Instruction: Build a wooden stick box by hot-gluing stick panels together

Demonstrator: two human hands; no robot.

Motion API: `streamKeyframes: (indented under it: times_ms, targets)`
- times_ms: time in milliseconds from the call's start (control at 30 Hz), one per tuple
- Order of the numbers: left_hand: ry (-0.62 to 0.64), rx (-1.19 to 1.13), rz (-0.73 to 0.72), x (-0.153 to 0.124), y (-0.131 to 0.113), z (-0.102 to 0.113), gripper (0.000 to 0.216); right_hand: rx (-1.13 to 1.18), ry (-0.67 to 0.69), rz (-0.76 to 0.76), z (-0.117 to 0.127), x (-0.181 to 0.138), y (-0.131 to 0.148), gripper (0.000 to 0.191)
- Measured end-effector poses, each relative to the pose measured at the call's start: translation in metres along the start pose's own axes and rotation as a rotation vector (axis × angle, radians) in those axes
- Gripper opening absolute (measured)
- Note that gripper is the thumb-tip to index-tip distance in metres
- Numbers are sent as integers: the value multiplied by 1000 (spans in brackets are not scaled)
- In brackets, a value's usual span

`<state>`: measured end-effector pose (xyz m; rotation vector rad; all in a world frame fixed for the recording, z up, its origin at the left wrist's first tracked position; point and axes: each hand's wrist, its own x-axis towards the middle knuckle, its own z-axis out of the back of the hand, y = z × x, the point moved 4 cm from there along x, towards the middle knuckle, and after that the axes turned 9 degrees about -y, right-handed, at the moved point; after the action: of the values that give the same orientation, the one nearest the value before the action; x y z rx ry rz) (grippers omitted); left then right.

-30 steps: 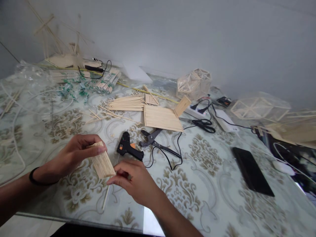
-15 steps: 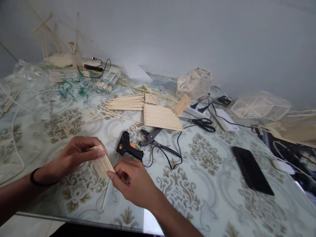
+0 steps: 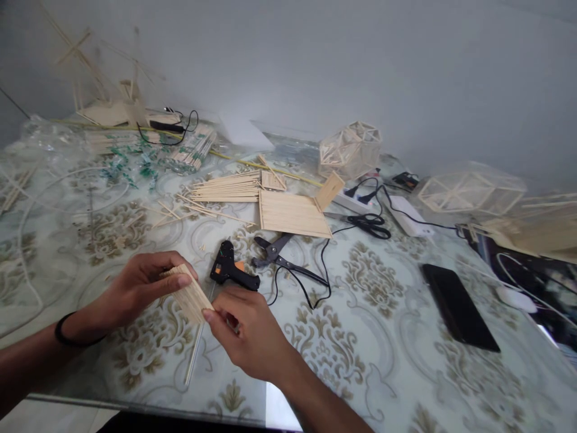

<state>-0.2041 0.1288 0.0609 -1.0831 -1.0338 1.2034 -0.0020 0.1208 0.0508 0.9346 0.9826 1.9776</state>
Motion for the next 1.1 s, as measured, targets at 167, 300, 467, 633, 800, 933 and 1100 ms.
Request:
streamKeyframes:
  times_ms: [167,300,467,633,800,933,1100]
  targets:
    - [-4,33,-51,1,0,1,23,-11,-29,-25,0,-1,-2,39]
    - [0,36,-67,0,-2,3,28,0,-32,-22,1,0,-3,36]
    - [-21,59,-67,0,-1,5,35,10,-27,20,0,1,-1,36]
    - [-39,52,-69,-1,-6,6,33,23,-21,47,-2,0,0,34]
    - [-83,30,-78,-1,-7,9,31,18,-24,0,-3,0,-3,33]
    - [-131,60,-98,-1,-4,12,29,9,-19,-58,-2,0,-8,36]
    - [-153,69,-111,0,1,12,27,9,-63,-92,0,0,-11,52]
